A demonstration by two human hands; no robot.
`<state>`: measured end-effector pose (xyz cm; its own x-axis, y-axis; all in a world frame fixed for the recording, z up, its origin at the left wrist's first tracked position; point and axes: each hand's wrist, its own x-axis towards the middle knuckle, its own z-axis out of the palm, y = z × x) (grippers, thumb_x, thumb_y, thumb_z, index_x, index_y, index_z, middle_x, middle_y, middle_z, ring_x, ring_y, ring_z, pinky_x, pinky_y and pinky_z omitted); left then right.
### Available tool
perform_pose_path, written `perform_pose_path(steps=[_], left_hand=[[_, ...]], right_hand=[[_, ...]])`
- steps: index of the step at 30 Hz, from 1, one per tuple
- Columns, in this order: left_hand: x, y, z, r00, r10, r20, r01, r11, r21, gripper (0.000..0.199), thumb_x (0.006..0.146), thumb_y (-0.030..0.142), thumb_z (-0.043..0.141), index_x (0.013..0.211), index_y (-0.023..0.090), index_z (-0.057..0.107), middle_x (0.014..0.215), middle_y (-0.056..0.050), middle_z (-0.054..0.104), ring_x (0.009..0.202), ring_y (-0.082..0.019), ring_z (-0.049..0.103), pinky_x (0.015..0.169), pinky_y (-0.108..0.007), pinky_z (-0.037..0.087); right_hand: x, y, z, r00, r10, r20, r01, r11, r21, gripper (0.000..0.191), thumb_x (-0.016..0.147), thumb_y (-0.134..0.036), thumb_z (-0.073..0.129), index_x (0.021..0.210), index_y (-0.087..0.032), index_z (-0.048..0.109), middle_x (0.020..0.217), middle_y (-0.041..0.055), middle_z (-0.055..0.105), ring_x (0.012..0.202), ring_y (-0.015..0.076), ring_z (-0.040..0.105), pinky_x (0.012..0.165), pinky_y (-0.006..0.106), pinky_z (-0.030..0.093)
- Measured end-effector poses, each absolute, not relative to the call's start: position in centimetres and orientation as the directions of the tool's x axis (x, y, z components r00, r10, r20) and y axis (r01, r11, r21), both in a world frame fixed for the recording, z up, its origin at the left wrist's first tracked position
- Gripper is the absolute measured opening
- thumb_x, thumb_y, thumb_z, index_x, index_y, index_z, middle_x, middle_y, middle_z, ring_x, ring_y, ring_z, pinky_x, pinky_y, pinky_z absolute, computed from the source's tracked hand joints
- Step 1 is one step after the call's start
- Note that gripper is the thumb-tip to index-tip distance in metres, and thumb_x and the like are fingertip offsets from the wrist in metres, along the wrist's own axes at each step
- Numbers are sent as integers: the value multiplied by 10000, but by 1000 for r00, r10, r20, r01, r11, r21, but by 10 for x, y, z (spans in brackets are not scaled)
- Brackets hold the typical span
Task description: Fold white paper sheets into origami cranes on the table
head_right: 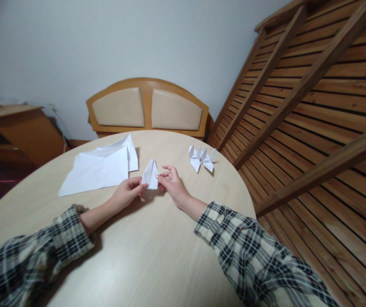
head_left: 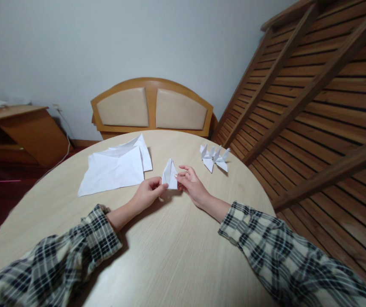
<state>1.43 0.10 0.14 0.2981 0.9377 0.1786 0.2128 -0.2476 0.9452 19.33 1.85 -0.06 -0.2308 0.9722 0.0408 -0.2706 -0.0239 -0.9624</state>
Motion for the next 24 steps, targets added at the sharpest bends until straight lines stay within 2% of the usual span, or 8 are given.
perform_pose_path(steps=[5, 8, 11, 20, 24], left_hand=[[13, 4, 2, 236, 954, 183, 216, -236, 947, 276, 800, 376, 556, 624, 178, 480, 509, 42, 524, 482, -109, 529, 506, -236, 407], [14, 4, 2, 225, 956, 187, 212, -235, 949, 277, 795, 375, 564, 620, 177, 483, 513, 35, 529, 474, -105, 526, 490, -230, 396], [14, 4, 1, 231, 955, 188, 211, -238, 948, 271, 793, 368, 573, 621, 177, 485, 519, 32, 525, 472, -102, 518, 479, -227, 389], [13, 4, -1, 306, 937, 169, 202, -237, 950, 272, 804, 367, 575, 632, 167, 508, 526, 17, 547, 495, -102, 516, 499, -235, 381], [12, 5, -1, 308, 936, 172, 204, -242, 949, 287, 811, 386, 565, 634, 165, 516, 522, 17, 543, 497, -105, 510, 516, -245, 381]], right_hand=[[193, 16, 0, -241, 969, 52, -265, -14, -964, 470, 652, -296, 757, 1009, -256, 454, 991, -10, 511, 730, 100, 559, 624, 255, 475], [193, 15, 0, -317, 947, 57, -227, -17, -974, 375, 687, -295, 733, 960, -231, 485, 892, -7, 564, 713, 104, 560, 639, 260, 481], [192, 16, -1, -346, 937, 46, -199, -25, -980, 321, 721, -301, 705, 965, -217, 514, 821, 1, 599, 726, 122, 575, 653, 272, 482], [193, 15, 1, -370, 925, 93, -211, 14, -977, 282, 747, -286, 690, 991, -215, 566, 960, 21, 617, 802, 128, 580, 735, 293, 483], [194, 14, 1, -377, 920, 104, -227, 17, -974, 297, 732, -264, 700, 998, -211, 581, 957, 24, 626, 831, 134, 587, 794, 310, 480]])
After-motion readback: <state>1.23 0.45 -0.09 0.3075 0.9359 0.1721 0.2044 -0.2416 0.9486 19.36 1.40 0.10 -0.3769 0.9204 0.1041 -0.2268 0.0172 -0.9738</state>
